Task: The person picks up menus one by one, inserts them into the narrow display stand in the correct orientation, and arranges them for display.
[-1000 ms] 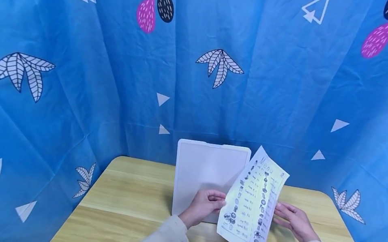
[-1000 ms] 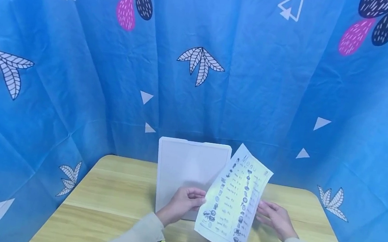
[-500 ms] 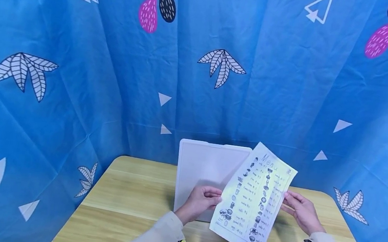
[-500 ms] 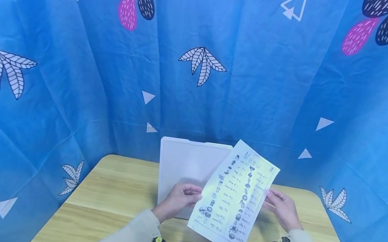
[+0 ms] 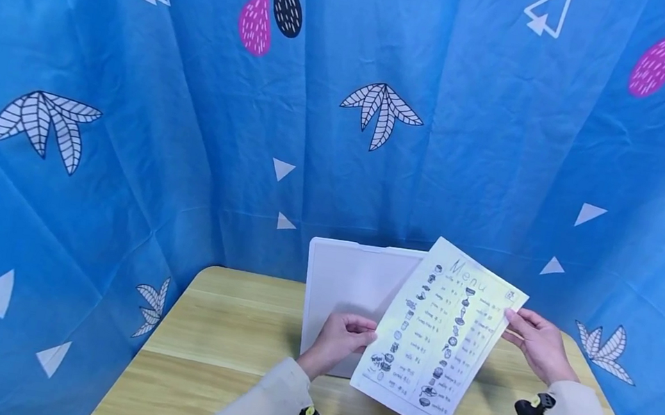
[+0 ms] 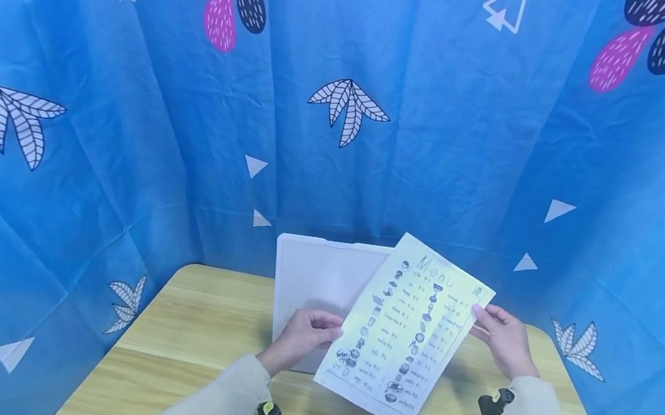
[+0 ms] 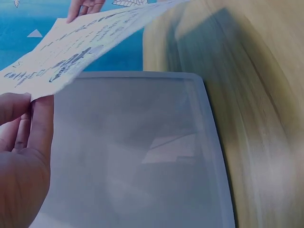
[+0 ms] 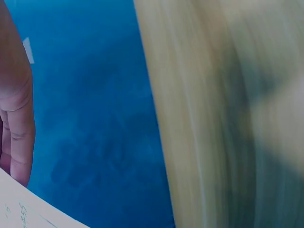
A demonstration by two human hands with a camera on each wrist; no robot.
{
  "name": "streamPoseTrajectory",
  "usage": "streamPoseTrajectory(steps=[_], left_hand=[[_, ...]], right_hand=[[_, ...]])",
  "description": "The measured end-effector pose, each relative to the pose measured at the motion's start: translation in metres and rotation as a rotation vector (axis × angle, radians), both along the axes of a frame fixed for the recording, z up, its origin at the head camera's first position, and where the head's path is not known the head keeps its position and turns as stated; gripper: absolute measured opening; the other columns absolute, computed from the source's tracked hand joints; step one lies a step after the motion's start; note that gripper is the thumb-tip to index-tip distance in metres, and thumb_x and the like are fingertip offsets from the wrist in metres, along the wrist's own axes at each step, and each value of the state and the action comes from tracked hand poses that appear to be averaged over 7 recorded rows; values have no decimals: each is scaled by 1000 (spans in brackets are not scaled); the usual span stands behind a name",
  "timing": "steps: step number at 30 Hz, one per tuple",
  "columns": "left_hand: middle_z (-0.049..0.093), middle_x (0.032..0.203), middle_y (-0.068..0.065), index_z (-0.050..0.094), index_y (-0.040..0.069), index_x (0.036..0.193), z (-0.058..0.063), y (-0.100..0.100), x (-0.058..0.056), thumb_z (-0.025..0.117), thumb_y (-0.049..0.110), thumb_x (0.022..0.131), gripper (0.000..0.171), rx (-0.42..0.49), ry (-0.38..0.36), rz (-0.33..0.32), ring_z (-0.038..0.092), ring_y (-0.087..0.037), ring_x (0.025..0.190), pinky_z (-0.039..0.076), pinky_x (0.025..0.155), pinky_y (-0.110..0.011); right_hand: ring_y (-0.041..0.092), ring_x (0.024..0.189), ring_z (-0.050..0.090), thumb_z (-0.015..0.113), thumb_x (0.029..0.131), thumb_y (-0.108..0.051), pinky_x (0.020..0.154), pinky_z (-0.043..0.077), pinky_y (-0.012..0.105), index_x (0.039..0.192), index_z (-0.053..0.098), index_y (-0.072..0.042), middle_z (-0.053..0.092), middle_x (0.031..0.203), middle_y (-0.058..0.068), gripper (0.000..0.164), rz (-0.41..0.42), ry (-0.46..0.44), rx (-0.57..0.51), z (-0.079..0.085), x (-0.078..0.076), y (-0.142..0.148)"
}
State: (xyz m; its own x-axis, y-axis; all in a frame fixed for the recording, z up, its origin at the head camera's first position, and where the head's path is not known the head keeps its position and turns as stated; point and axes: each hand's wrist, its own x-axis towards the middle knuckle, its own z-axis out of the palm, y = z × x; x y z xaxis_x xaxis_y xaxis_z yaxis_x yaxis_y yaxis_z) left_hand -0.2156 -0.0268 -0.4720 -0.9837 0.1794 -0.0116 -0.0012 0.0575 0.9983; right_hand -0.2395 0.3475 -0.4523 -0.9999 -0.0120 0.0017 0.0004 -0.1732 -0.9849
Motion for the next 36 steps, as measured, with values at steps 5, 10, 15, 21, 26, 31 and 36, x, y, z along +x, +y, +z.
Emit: streamPoseTrajectory(steps=[5,10,15,21,26,31,36], left_hand=[[71,86,-6,75,-2,99,4,-1,-2,76,0,85,14,-37,18,5,68,-15,77,60,70,-28],[72,86,-5,75,-1,97,9,-2,-5,75,2,87,11,-53,28,-24,70,-15,76,61,69,-29],[72,86,-4,75,1,98,17,-5,-6,74,4,89,10,-96,38,-42,70,-15,76,61,69,-28],[70,82,-4,75,1,97,30,-8,-7,76,4,88,9,-173,75,-36,70,-15,72,60,67,-27],[69,81,-4,75,3,95,40,-10,-10,76,6,88,8,-213,86,-24,68,-15,72,60,67,-27],[69,82,-4,76,4,96,45,-13,-13,76,6,89,8,-233,77,-17,68,-15,72,60,68,-27],[69,82,-3,76,4,96,48,-18,-16,76,6,88,8,-239,70,-11,68,-14,73,60,68,-27]], right_hand=[[9,85,71,63,99,-10,76,59,26,96,76,-18,73,93,-5,16,6,42,-41,12,0,4],[10,83,71,63,98,-8,75,60,27,95,75,-14,73,91,-2,14,11,71,-61,19,-2,5],[10,82,71,64,99,-10,74,60,27,95,75,-14,74,92,-3,13,14,80,-55,24,-3,6],[9,84,72,61,100,-8,73,60,26,94,76,-11,74,93,-3,16,34,113,-62,31,-4,7],[11,84,72,61,100,-6,73,60,27,95,76,-11,75,94,-2,17,54,127,-61,38,-5,7],[9,86,72,63,99,-11,75,59,25,98,76,-14,74,96,-5,13,55,110,0,46,-5,7],[10,85,72,65,98,-13,75,59,26,97,75,-13,74,95,-4,11,60,116,17,53,-8,3]])
